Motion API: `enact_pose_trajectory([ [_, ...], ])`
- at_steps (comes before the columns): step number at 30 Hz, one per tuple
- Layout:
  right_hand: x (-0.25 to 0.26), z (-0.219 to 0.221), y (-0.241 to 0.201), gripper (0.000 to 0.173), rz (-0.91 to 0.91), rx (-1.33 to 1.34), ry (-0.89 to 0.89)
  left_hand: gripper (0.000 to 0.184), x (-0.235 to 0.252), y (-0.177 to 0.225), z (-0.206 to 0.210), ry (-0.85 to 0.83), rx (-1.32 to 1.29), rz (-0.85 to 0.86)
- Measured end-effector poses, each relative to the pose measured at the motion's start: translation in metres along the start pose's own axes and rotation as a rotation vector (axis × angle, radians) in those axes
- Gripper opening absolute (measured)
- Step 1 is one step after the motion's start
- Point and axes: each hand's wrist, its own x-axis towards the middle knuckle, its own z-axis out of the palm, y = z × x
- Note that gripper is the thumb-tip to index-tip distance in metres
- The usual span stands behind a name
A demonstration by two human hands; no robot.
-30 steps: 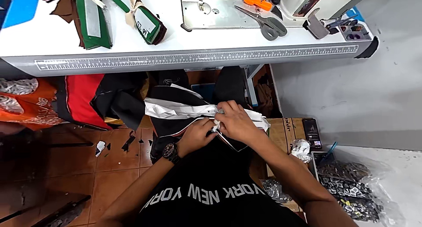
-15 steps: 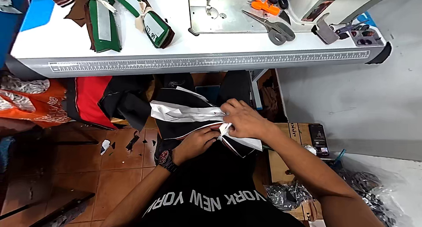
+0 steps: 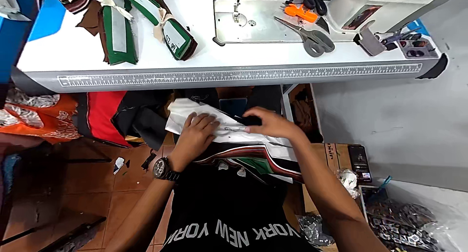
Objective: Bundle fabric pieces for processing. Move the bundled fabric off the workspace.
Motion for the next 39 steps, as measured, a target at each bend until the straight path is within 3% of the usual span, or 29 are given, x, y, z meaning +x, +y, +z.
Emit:
enact_pose_trajectory([
  [2,0.018,0.013,-0.001,0.077,0.033,-0.041,-0.209,0.072,0.007,-0.005,-0.001,-0.121,0.052,-0.035],
  [4,0.032,0.015,0.002,0.077,0.075,-0.093,-0.334,0.090,0.009,-0.004,-0.002,-0.163,0.083,-0.042],
  [6,0.039,0.010,0.007,0.065,0.100,-0.068,-0.388,0.076,0.004,0.004,-0.002,-0.100,0.088,0.004],
  [8,0.042,0.004,0.012,0.054,0.134,0.003,-0.435,0.028,-0.010,0.014,0.002,-0.006,0.109,0.068],
  [9,0.043,0.001,0.015,0.048,0.139,0.040,-0.460,0.013,-0.018,0.017,0.008,0.024,0.113,0.092],
  [10,0.043,0.000,0.017,0.044,0.134,0.061,-0.479,0.009,-0.027,0.018,0.013,0.043,0.106,0.108],
  [15,0.052,0.001,0.017,0.042,0.134,-0.011,-0.549,0.016,-0.060,0.018,0.035,0.129,-0.045,0.042],
  [18,0.064,0.005,0.020,0.039,0.153,0.020,-0.528,0.040,-0.058,0.020,0.030,0.039,-0.081,-0.080],
  [19,0.067,0.009,0.021,0.043,0.185,0.062,-0.501,0.041,-0.056,0.021,0.027,-0.007,-0.081,-0.090],
  [22,0.077,0.020,0.013,0.086,0.304,0.160,-0.517,0.036,-0.053,0.022,0.018,-0.087,-0.057,-0.064],
  [24,0.084,0.026,0.014,0.092,0.322,0.235,-0.591,0.032,-0.057,0.020,0.012,-0.118,-0.081,-0.061],
  [30,0.097,0.036,0.028,0.077,0.423,0.452,-0.745,0.034,-0.073,0.008,-0.002,-0.123,-0.193,-0.113],
  [35,0.086,0.038,0.017,0.065,0.328,0.499,-0.669,0.023,-0.041,0.001,-0.018,0.048,-0.105,-0.061],
  [37,0.079,0.035,0.002,0.064,0.270,0.395,-0.612,0.041,-0.007,-0.001,-0.022,0.008,-0.050,-0.013],
  [39,0.072,0.038,-0.007,0.063,0.171,0.240,-0.541,0.074,0.032,-0.003,-0.024,-0.252,-0.045,-0.047],
])
